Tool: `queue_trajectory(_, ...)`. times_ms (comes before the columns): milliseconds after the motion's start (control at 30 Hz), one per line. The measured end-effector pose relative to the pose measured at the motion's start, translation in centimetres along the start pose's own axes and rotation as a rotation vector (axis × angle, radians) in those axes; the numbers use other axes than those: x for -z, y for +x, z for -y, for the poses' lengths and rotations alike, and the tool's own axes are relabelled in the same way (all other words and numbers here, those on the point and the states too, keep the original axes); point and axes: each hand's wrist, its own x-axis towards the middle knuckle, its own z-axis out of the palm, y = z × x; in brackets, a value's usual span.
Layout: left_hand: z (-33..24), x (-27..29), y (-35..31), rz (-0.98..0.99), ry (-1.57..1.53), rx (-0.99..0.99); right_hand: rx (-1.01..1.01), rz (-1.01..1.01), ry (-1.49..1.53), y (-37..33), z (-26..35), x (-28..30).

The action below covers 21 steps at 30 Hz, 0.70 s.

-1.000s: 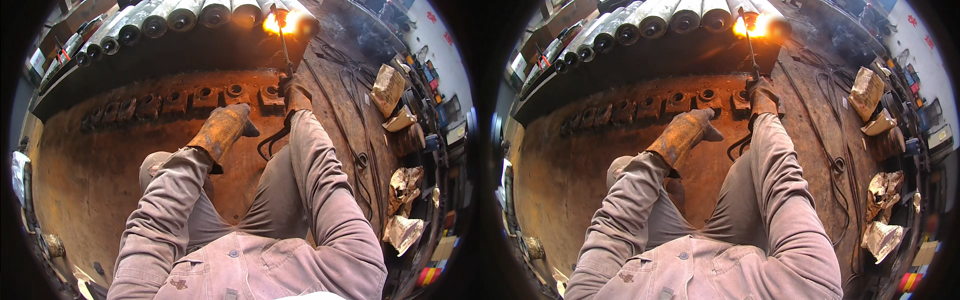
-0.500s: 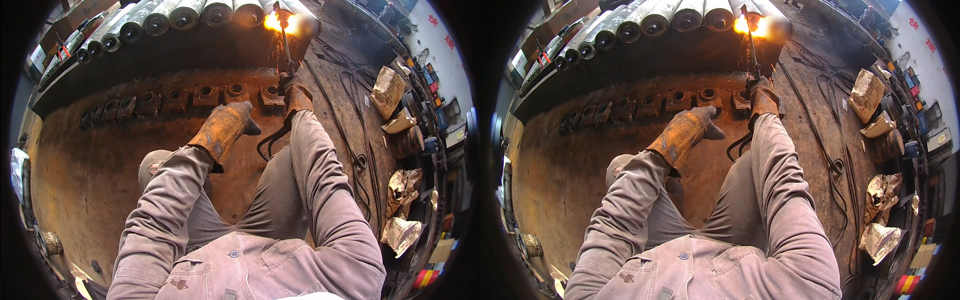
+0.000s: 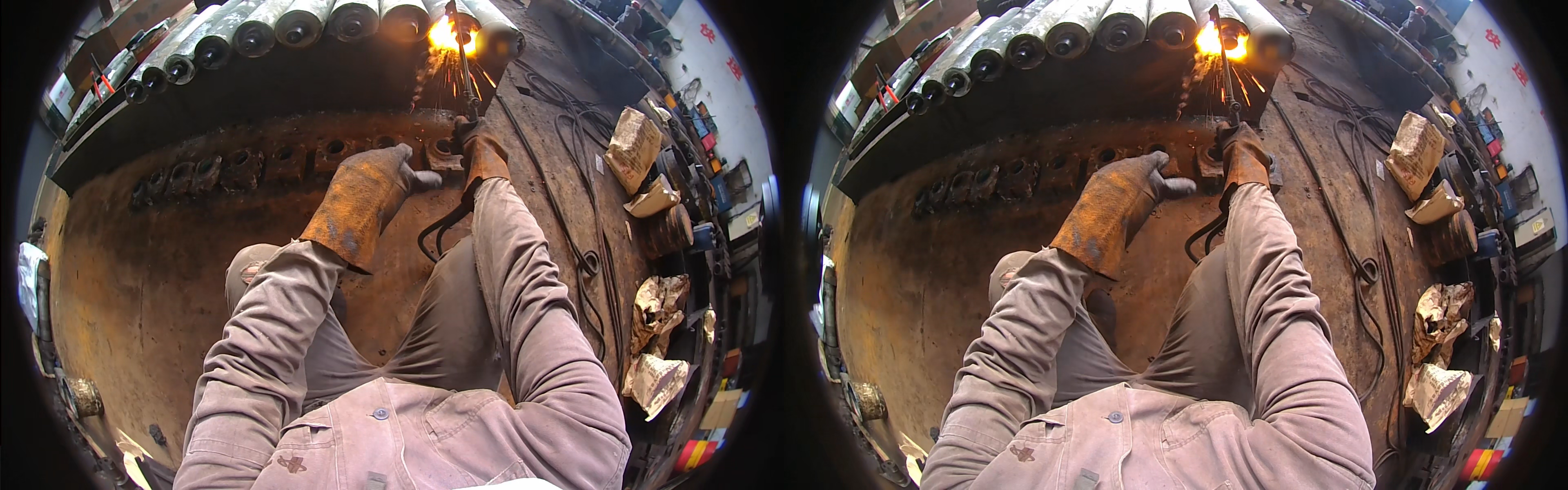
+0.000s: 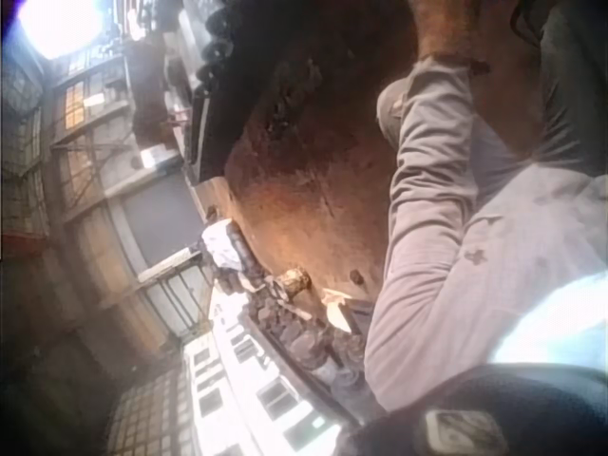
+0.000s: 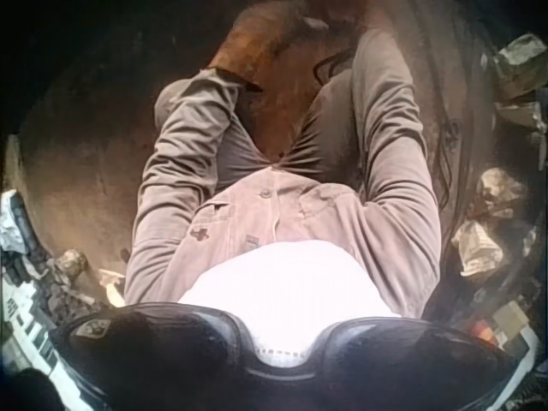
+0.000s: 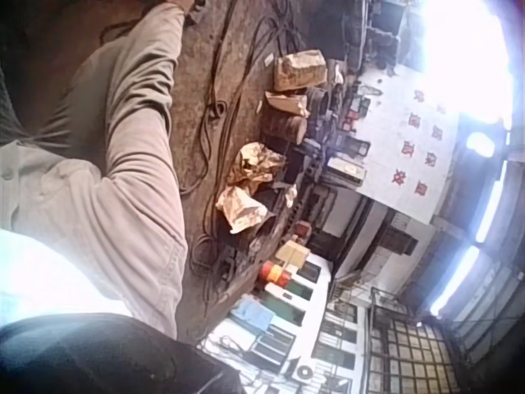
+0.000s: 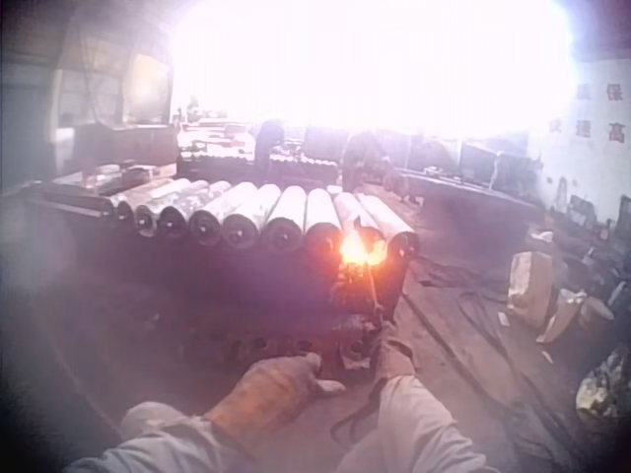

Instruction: The person uses a welding torch to join metal pipes arranged in a row on a workbench. They systematically move the torch along the seams of the pipes, creating bright sparks and molten metal as they weld each section.

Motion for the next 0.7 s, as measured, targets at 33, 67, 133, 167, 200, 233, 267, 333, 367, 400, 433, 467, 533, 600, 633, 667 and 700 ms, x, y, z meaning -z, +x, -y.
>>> queue_trajectory(33,1.8,-0.2,0.2,-0.007,-0.724,-0.080,0.004,0.056,-0.002,0.4,1.5,0.6)
queue_trajectory(67,2.2,-0.8,0.3,0.022,-1.019,-0.138,-0.021,0.112,-0.028,1.0,1.5,1.1)
queue_trajectory(133,2.9,-0.7,0.7,-0.009,-0.809,-0.147,-0.087,0.242,-0.099,2.0,1.9,2.2)
queue_trajectory(167,2.3,-0.5,0.9,-0.022,-0.593,-0.145,-0.126,0.308,-0.153,2.8,1.5,2.6)
queue_trajectory(200,2.0,-0.1,1.1,-0.040,-0.213,-0.111,-0.176,0.303,-0.107,2.8,2.2,3.0)
queue_trajectory(233,1.5,0.4,1.6,-0.041,0.223,-0.070,-0.225,0.296,-0.060,2.8,3.1,3.4)
queue_trajectory(267,0.8,0.9,2.1,-0.036,0.467,-0.033,-0.265,0.293,-0.007,2.7,4.7,3.8)
queue_trajectory(333,0.4,1.6,1.7,-0.010,0.633,0.009,-0.330,0.283,0.072,2.5,5.9,4.1)
queue_trajectory(367,0.0,1.8,1.9,-0.001,0.664,0.016,-0.352,0.278,0.098,2.5,5.9,4.1)
queue_trajectory(400,-0.1,1.9,1.8,0.006,0.684,0.029,-0.299,0.267,0.126,2.4,5.8,3.8)
queue_trajectory(433,-0.3,2.2,2.0,0.008,0.694,0.039,-0.246,0.257,0.155,2.3,5.7,3.4)
queue_trajectory(467,-0.6,2.1,2.2,0.017,0.707,0.040,-0.253,0.252,0.153,2.8,5.0,3.0)
queue_trajectory(533,-1.4,1.5,2.5,0.033,0.720,0.021,-0.326,0.229,0.068,4.5,2.8,2.5)
queue_trajectory(600,-1.0,1.9,2.2,0.034,0.726,0.038,-0.277,0.178,0.063,4.2,2.3,1.2)
queue_trajectory(633,-1.0,2.0,2.4,0.037,0.726,0.042,-0.229,0.124,0.056,3.9,1.8,0.6)
queue_trajectory(667,-0.9,2.3,2.3,0.037,0.730,0.046,-0.178,0.074,0.049,3.3,1.5,0.1)
queue_trajectory(700,-0.9,2.3,2.3,0.037,0.732,0.043,-0.133,0.027,0.037,3.0,1.2,-0.2)
